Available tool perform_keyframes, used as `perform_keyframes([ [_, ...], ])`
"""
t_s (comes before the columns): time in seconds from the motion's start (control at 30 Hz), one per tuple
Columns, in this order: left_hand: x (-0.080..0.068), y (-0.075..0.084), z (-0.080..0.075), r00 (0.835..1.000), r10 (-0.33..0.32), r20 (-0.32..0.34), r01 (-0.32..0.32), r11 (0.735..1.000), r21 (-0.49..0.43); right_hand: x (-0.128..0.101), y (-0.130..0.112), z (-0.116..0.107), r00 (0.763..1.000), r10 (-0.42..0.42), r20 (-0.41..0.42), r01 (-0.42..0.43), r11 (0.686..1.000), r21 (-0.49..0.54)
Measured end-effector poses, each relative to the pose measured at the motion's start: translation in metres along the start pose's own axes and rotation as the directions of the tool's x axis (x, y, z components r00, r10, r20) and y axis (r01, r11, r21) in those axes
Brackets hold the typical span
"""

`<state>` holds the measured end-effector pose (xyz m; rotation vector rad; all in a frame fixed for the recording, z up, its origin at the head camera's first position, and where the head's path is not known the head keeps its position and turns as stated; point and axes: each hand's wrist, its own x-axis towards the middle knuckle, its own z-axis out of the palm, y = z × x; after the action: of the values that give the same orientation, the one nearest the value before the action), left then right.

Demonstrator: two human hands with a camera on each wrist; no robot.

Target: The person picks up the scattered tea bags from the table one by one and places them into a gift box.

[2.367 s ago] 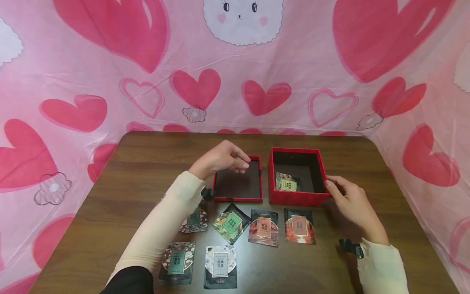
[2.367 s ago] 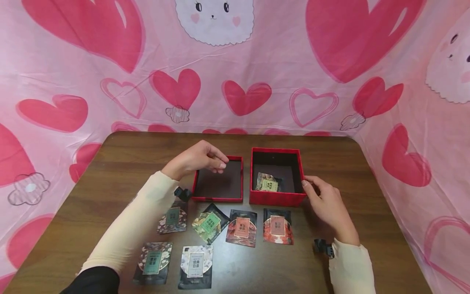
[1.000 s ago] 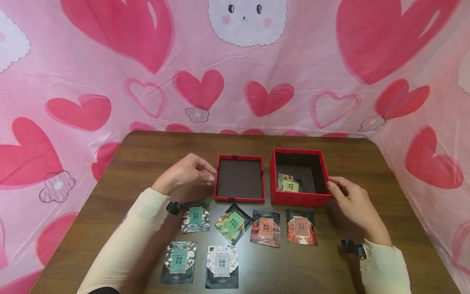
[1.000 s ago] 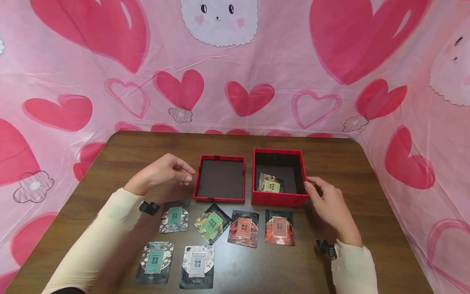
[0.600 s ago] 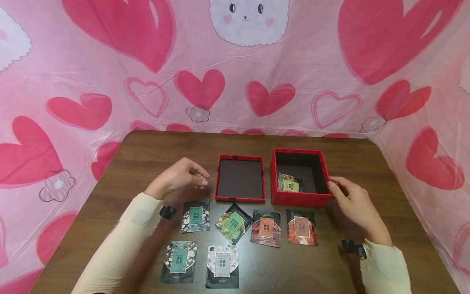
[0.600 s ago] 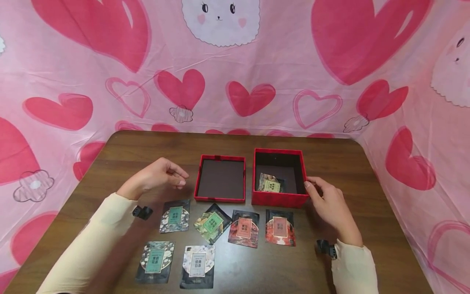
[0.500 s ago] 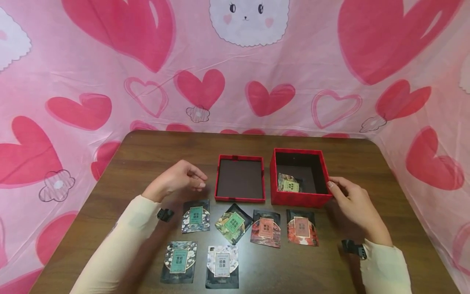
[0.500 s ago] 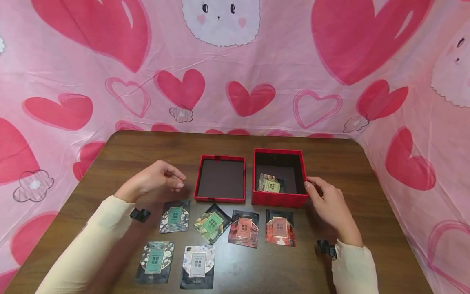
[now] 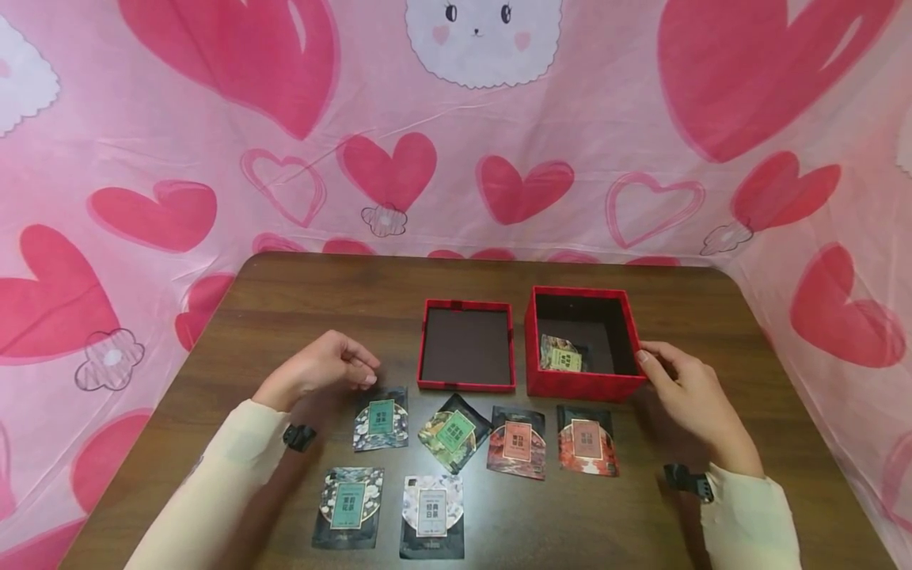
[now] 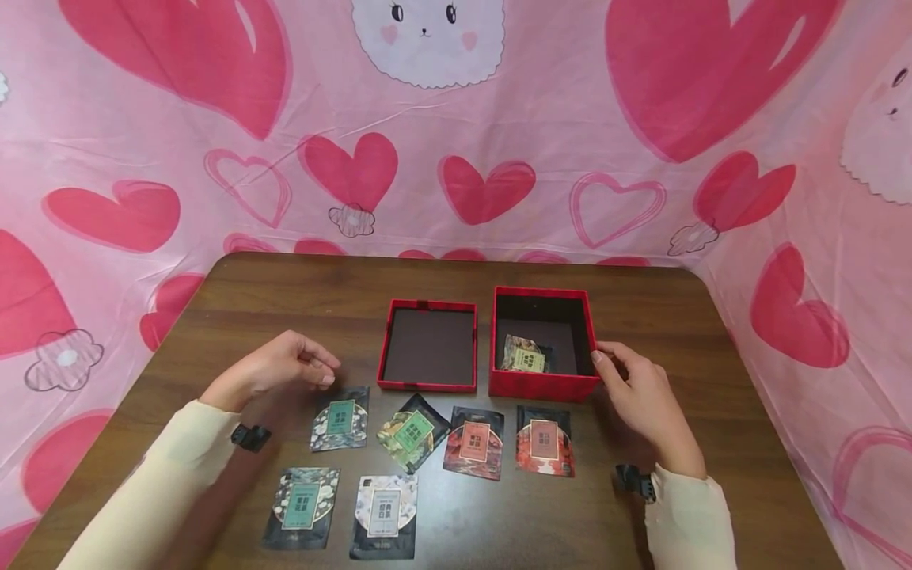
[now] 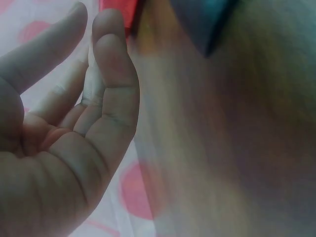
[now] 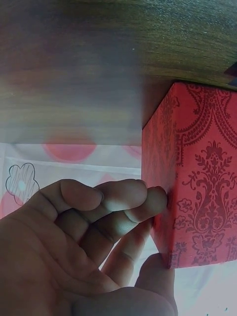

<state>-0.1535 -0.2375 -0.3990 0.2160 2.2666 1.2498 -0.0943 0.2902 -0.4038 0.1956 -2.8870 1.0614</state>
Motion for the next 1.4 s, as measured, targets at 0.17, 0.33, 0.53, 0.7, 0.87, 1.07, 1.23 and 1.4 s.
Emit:
perform_keyframes([
  [0.17,-0.002,-0.008,0.004,1.0,-0.017,0.001,0.017,1.0,0.023,0.0,0.0,-0.002,1.0,0.013,0.006,-0.013,1.0,-0.004],
  [0.33,-0.001,-0.013,0.011,0.998,-0.055,-0.021,0.057,0.987,0.151,0.001,-0.001,-0.002,1.0,0.021,0.006,-0.021,1.0,-0.005],
  [0.53,-0.001,-0.011,0.01,0.995,-0.048,-0.093,0.07,0.964,0.255,0.001,0.0,-0.003,1.0,0.02,-0.005,-0.02,1.0,-0.009],
  [0.7,0.002,-0.011,0.011,0.992,-0.026,-0.127,0.065,0.946,0.316,-0.001,0.0,-0.005,1.0,0.018,-0.014,-0.018,1.0,-0.001],
  [0.87,0.004,-0.014,0.013,0.99,0.018,-0.143,0.036,0.931,0.362,-0.001,-0.001,-0.006,1.0,0.014,-0.012,-0.014,1.0,0.004],
  [1.07,0.006,-0.015,0.014,0.989,0.032,-0.144,0.029,0.916,0.401,0.0,-0.002,-0.007,1.0,0.016,-0.006,-0.016,1.0,0.006],
  [1.23,0.003,-0.018,0.015,0.996,0.038,-0.082,0.001,0.902,0.433,-0.001,-0.001,-0.004,1.0,0.016,-0.001,-0.016,1.0,0.002],
  [1.4,-0.004,-0.02,0.014,0.998,0.042,-0.048,-0.019,0.915,0.404,0.0,-0.002,-0.003,1.0,0.022,0.023,-0.022,1.0,0.014],
])
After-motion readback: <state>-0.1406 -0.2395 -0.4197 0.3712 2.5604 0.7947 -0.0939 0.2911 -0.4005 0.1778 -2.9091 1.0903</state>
